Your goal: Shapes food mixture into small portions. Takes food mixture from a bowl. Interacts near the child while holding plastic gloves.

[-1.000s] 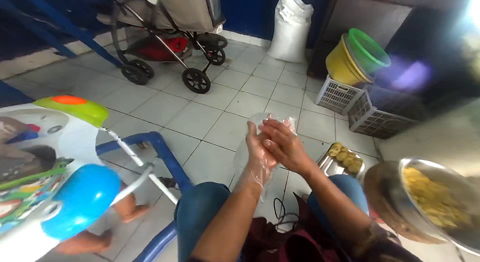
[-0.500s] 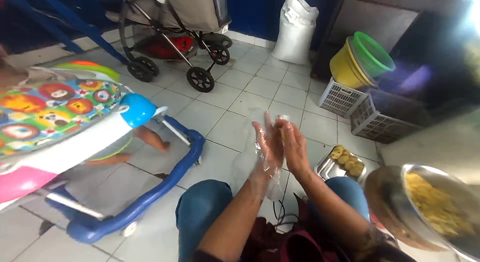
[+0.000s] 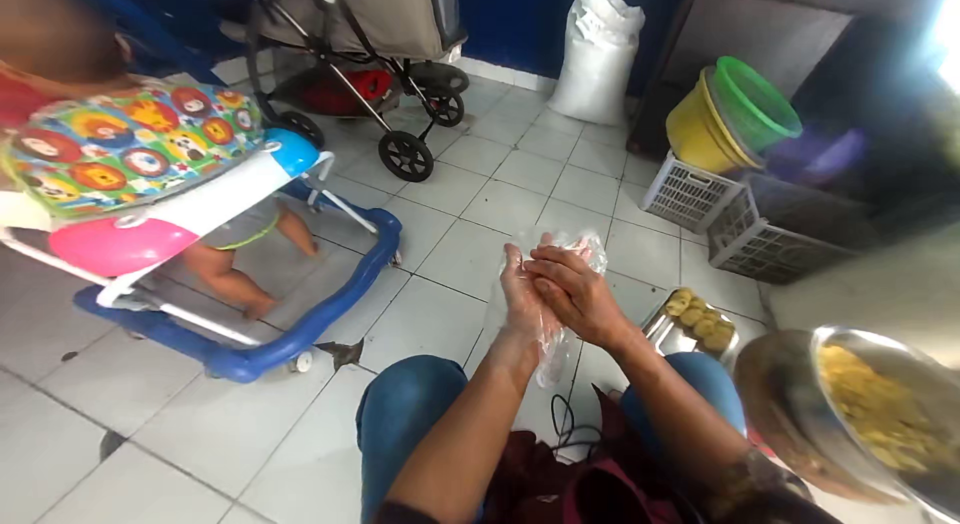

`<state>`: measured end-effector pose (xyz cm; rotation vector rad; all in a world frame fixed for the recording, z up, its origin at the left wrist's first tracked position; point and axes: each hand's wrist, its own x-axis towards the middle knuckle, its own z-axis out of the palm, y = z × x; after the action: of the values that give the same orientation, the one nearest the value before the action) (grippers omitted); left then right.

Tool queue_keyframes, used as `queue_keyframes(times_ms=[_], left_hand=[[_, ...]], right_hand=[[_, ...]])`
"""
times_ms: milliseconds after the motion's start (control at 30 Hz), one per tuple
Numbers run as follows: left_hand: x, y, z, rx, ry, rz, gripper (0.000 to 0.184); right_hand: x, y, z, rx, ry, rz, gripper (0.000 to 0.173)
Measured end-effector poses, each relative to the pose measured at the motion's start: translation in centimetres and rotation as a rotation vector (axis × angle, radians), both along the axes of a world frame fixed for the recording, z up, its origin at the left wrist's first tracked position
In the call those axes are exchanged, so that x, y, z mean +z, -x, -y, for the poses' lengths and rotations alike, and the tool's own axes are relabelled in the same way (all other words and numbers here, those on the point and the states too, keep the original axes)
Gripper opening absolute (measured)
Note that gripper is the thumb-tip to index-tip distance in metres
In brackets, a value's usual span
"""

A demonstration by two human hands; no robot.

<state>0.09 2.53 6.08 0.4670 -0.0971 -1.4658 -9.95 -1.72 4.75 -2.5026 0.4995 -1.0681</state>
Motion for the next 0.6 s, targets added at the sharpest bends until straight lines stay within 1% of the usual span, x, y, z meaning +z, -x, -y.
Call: queue_keyframes(times_ms=[33, 67, 100, 133, 167, 200, 233, 267, 300, 333, 367, 400, 433, 467, 500, 533, 600], left_hand=[[0.2, -0.1, 0.0, -0.001, -0.018, -0.020, 0.076], [0.3, -0.1, 0.1, -0.002, -0.030, -0.033, 0.074], [0.3, -0.3, 0.2, -0.029, -0.026, -0.047, 0.076], [0.2, -0.5, 0.2, -0.068, 0.003, -0.061, 0.081], [-0.1, -0.7, 0.4, -0.110, 0.051, -0.066, 0.087], [-0.3, -0.8, 0.4, -0.133, 0.098, -0.042, 0.089], [-0.5, -0.6, 0.4, -0.126, 0.121, 0.013, 0.088], [-0.7, -0.3, 0.4, -0.087, 0.127, 0.087, 0.081], [-1.2, 0.0, 0.3, -0.018, 0.125, 0.176, 0.073], [-1.8, 0.1, 0.3, 0.018, 0.127, 0.236, 0.067], [-2.0, 0.1, 0.4, 0.006, 0.126, 0.189, 0.067], [-2.0, 0.0, 0.5, -0.037, 0.122, 0.075, 0.072], [-1.7, -0.2, 0.6, -0.091, 0.120, -0.049, 0.079], [-1.3, -0.2, 0.8, -0.123, 0.113, -0.113, 0.084], [-1.3, -0.2, 0.9, -0.144, 0.130, -0.140, 0.086], [-1.4, 0.0, 0.8, -0.140, 0.149, -0.129, 0.085], [-2.1, 0.5, 0.9, -0.074, 0.138, -0.061, 0.073]], right_hand=[[0.3, 0.2, -0.1, 0.017, -0.078, -0.010, 0.037], [0.9, 0.5, -0.1, 0.053, -0.210, -0.033, 0.048], [1.7, 1.0, -0.2, 0.104, -0.376, -0.035, 0.063], [2.5, 1.4, -0.2, 0.146, -0.524, 0.001, 0.079], [3.3, 1.7, -0.2, 0.146, -0.596, 0.053, 0.087], [3.8, 1.7, -0.4, 0.097, -0.587, 0.064, 0.087], [3.8, 1.4, -0.8, 0.016, -0.501, 0.029, 0.079], [3.0, 0.7, -1.1, -0.076, -0.349, -0.040, 0.066], [2.0, 0.0, -1.3, -0.154, -0.203, -0.126, 0.060], [1.1, -0.4, -1.3, -0.198, -0.116, -0.201, 0.061], [0.9, -0.4, -1.1, -0.164, -0.174, -0.209, 0.061], [1.4, 0.1, -0.8, -0.076, -0.353, -0.155, 0.064], [2.2, 0.6, -0.5, 0.011, -0.542, -0.044, 0.072], [3.1, 0.9, -0.2, 0.060, -0.665, 0.072, 0.081], [3.7, 0.9, 0.0, 0.065, -0.689, 0.108, 0.083], [3.5, 0.7, -0.1, 0.020, -0.606, 0.060, 0.081], [2.1, -0.6, -0.3, -0.110, -0.372, -0.125, 0.066]])
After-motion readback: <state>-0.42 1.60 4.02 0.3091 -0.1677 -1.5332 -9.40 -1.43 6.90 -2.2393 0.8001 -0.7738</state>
